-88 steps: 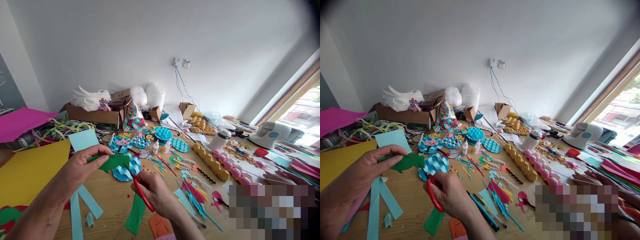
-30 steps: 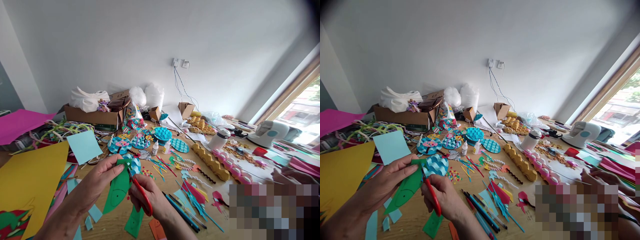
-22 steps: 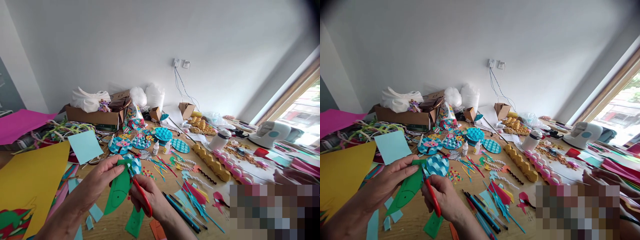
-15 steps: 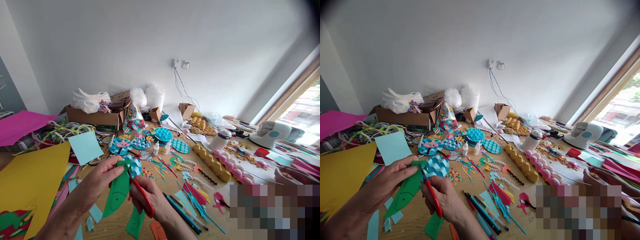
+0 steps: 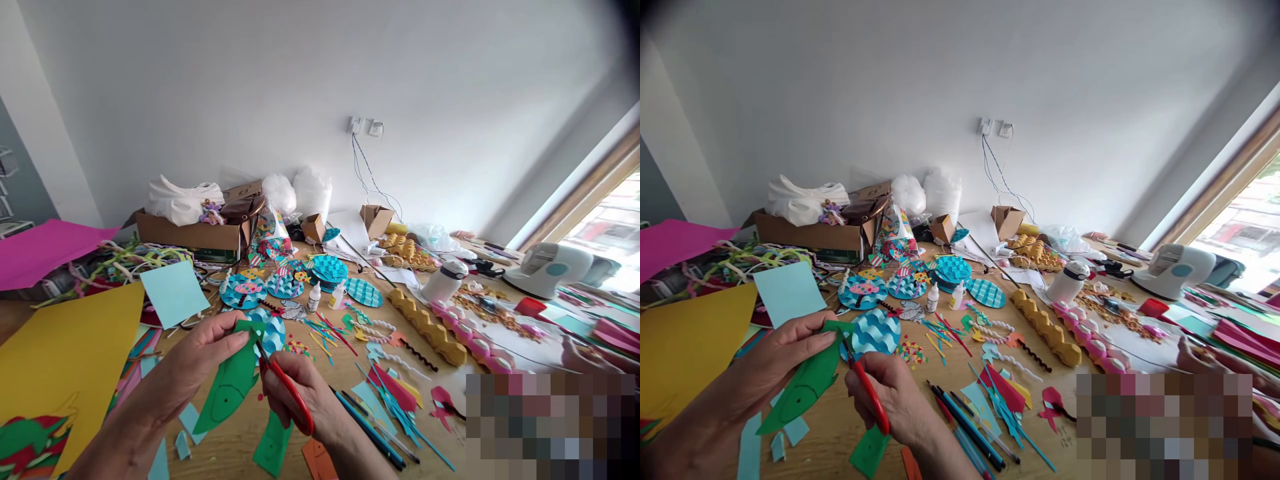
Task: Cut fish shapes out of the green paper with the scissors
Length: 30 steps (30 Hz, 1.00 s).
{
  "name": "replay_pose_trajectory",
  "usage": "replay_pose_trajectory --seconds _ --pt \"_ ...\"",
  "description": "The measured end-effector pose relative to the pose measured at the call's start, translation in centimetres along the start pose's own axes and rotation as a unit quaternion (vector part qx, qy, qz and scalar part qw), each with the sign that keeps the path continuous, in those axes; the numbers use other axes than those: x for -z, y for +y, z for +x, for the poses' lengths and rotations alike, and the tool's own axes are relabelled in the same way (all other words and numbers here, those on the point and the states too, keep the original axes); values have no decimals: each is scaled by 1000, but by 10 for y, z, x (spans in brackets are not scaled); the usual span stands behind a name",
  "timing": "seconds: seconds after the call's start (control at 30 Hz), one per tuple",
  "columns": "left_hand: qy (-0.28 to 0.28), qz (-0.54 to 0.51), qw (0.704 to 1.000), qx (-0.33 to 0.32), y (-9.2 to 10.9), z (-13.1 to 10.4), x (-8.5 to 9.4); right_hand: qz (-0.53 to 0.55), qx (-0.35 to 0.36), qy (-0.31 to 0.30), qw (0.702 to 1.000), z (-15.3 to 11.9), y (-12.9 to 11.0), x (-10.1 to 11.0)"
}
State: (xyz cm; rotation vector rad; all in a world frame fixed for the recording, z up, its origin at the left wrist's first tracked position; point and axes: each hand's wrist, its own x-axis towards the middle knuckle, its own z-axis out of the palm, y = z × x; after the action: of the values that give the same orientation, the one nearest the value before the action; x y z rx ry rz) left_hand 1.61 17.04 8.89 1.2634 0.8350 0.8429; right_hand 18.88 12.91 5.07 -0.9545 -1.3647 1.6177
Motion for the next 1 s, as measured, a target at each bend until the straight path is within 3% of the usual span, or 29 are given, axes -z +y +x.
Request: replay_pose_trajectory --seconds 0.17,0.4,0.57,0.7,0.77,0.9,0.97,1.0 --pt "57 29 998 -17 -4 1 2 -8 -11 0 1000 1 1 1" --pt "11 55 998 -6 -9 1 15 -61 -23 -20 998 -1 3 12" --pt "105 40 994 -14 -7 0 16 -28 5 10 1000 -2 -2 12" --pt "71 18 997 -3 -7 2 9 -36 10 22 999 -3 -5 9" --pt "78 21 997 -16 -8 3 8 -48 5 24 999 -3 -6 11" --pt "146 53 985 -72 -9 2 16 -83 -18 -4 996 -3 -7 21" --pt "167 103 975 -106 -9 2 21 -65 21 24 997 -2 -7 29" --pt "164 138 970 -119 -8 1 23 -44 68 67 994 -1 -7 33"
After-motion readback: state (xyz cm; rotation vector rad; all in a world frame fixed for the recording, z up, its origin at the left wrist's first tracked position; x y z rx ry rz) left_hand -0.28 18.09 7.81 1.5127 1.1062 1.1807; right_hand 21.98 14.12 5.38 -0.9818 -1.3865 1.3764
